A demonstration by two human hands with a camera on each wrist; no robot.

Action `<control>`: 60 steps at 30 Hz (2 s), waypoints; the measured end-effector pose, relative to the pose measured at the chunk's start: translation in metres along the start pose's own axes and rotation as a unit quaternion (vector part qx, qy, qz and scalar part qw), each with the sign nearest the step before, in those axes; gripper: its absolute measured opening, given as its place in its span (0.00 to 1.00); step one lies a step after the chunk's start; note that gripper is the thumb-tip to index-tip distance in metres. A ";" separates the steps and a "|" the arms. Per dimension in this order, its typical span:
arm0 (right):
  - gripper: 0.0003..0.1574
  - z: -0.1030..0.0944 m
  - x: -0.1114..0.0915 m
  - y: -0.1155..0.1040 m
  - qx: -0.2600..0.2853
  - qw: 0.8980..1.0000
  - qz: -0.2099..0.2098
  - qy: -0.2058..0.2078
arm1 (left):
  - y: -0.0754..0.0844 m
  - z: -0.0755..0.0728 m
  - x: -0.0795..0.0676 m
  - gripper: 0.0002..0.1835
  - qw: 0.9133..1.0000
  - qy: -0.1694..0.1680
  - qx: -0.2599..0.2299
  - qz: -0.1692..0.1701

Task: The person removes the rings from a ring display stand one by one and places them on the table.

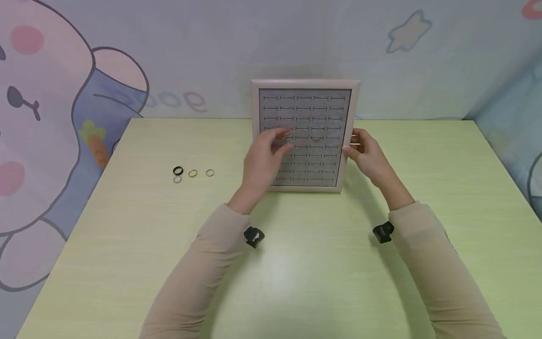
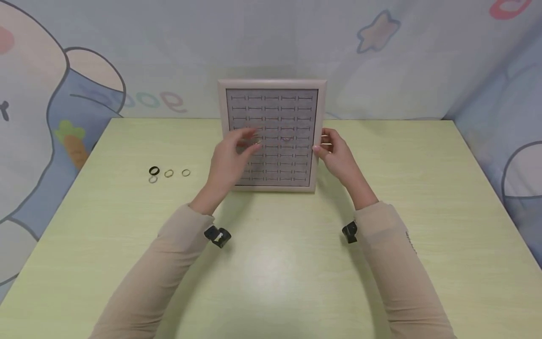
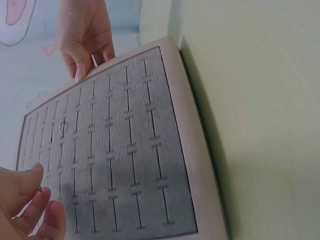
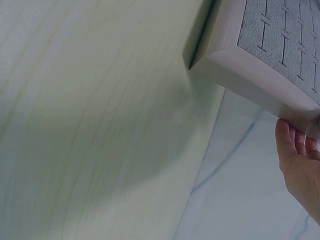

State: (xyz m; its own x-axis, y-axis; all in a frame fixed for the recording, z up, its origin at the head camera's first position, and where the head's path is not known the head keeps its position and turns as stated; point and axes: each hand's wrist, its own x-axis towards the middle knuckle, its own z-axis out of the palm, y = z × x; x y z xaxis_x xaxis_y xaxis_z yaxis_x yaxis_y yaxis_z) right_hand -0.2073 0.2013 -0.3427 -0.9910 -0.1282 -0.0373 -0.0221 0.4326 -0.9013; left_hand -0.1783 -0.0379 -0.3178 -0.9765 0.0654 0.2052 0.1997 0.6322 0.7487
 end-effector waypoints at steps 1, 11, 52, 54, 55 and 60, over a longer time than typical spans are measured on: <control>0.29 -0.001 0.000 0.000 0.000 1.000 0.001 0.000 | -0.002 -0.002 -0.001 0.20 1.000 -0.001 0.002 -0.004; 0.30 -0.002 -0.001 -0.001 0.000 1.000 0.005 -0.005 | -0.027 -0.028 -0.005 0.19 0.999 0.001 0.021 -0.034; 0.32 -0.004 -0.003 -0.002 0.006 1.000 0.014 -0.006 | -0.148 -0.111 -0.029 0.19 0.967 -0.092 0.158 -0.176; 0.32 -0.004 -0.003 -0.002 0.007 1.000 0.012 -0.007 | -0.150 -0.111 -0.030 0.19 0.965 -0.099 0.163 -0.180; 0.32 -0.004 -0.003 -0.002 0.007 1.000 0.011 -0.007 | -0.151 -0.112 -0.031 0.19 0.964 -0.102 0.164 -0.183; 0.32 -0.003 -0.004 -0.003 0.009 1.000 0.010 -0.009 | -0.155 -0.112 -0.033 0.18 0.960 -0.115 0.175 -0.187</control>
State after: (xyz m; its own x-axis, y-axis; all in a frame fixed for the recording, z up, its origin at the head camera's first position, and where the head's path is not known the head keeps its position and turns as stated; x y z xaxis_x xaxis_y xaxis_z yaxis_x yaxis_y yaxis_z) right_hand -0.2035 0.2031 -0.3391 -0.9886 -0.1364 -0.0639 0.0007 0.4198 -0.9076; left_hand -0.1677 -0.2245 -0.3704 -0.9748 -0.0736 -0.2104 -0.1680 0.8630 0.4765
